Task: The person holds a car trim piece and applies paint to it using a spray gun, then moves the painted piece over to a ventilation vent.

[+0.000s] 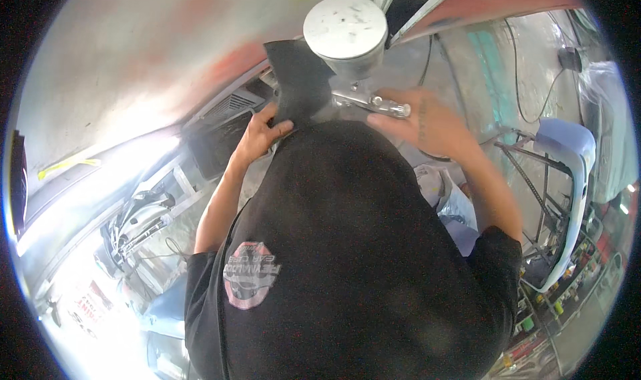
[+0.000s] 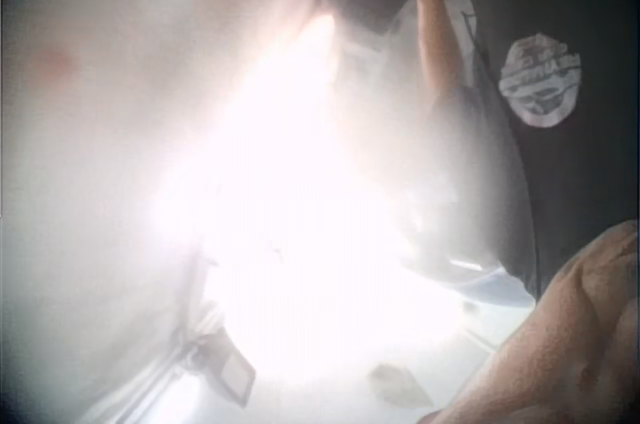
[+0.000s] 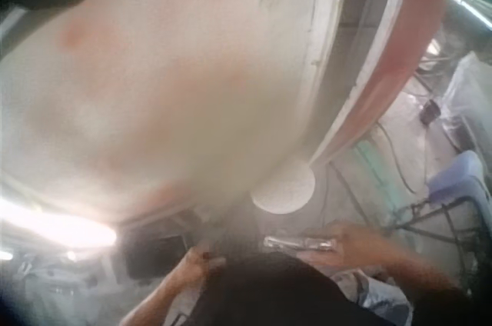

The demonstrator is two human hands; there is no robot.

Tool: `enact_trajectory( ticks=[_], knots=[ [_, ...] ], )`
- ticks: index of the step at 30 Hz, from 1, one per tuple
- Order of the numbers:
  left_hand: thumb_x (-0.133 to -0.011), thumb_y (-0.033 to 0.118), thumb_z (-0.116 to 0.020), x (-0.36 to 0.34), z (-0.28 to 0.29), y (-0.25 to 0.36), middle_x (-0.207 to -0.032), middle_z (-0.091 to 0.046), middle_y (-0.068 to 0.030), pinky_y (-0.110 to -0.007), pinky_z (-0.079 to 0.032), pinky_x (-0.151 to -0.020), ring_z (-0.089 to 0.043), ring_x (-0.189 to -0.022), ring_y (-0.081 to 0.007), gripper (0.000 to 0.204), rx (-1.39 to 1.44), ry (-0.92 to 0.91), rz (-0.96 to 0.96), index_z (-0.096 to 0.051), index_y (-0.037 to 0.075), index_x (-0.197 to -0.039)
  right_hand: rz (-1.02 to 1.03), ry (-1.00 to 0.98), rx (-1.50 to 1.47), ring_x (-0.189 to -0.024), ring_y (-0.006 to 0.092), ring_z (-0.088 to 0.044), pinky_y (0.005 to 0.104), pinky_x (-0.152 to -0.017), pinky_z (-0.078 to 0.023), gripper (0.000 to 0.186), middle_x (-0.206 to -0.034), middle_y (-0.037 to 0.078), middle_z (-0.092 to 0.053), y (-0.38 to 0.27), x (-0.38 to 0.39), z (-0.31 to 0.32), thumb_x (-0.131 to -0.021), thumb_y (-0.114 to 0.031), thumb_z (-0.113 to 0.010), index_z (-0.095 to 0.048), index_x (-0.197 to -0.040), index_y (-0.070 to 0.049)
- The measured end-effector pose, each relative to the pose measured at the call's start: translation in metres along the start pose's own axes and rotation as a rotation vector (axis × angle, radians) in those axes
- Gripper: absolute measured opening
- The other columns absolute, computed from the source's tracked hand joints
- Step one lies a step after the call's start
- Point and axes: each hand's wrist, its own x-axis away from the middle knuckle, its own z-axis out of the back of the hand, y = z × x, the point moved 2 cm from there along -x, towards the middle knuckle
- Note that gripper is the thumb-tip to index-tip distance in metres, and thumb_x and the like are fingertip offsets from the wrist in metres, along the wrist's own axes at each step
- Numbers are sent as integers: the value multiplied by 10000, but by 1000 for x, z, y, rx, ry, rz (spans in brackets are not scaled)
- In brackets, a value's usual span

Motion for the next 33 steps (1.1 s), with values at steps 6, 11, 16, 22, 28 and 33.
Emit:
enact_trajectory(
  ticks=[6, 11, 16, 22, 28, 33],
  knots=[
    [-963, 336, -713, -22, -8, 4, -1036, -721, -110, -317, -499, -875, -636, -957, -153, 468, 296, 133, 41, -677, -69, -1195, -21, 6, -70, -907, 420, -682, 436, -823, -521, 464, -960, 246, -705, -3, -9, -12, -944, -411, -650, -686, -1131, 12],
    [-972, 404, -696, -28, -21, 4, -1024, -727, -115, -325, -505, -869, -642, -957, -160, 525, 244, 191, 89, -686, -72, -1192, 39, 81, -47, -884, 434, -680, 432, -795, -524, 410, -947, 243, -705, 5, -20, -27, -937, -348, -671, -680, -1135, 11],
    [-965, 428, -703, -24, -24, -5, -1026, -733, -128, -340, -508, -878, -639, -954, -156, 537, 261, 202, 112, -695, -66, -1176, 121, 144, -124, -651, 247, -567, 388, -659, -457, 307, -709, 162, -579, 8, -22, -29, -950, -295, -679, -651, -1045, -5],
    [-936, 334, -726, 24, -12, 16, -1174, -670, -207, -411, -504, -921, -665, -1054, -356, 476, -141, -41, -102, -668, -53, -1208, -9, 16, -118, -833, 290, -666, 408, -768, -502, 394, -881, 204, -676, 4, -1, -15, -932, -338, -687, -677, -1110, 14],
    [-936, 304, -729, 68, 38, 4, -1141, -613, -168, -404, -493, -911, -643, -1005, -343, 480, -516, -124, -167, -632, -83, -1203, -68, -82, -120, -890, 341, -697, 416, -827, -520, 451, -946, 228, -709, -6, 7, 0, -935, -381, -669, -682, -1167, 6],
    [-934, 229, -743, 49, 48, -37, -1054, -686, -71, -373, -525, -871, -633, -950, -175, 445, 79, 139, 221, -617, -24, -1277, -18, -112, -117, -895, 368, -690, 417, -842, -518, 470, -962, 237, -711, -9, -14, -18, -943, -403, -661, -677, -1184, 0]
  ],
)
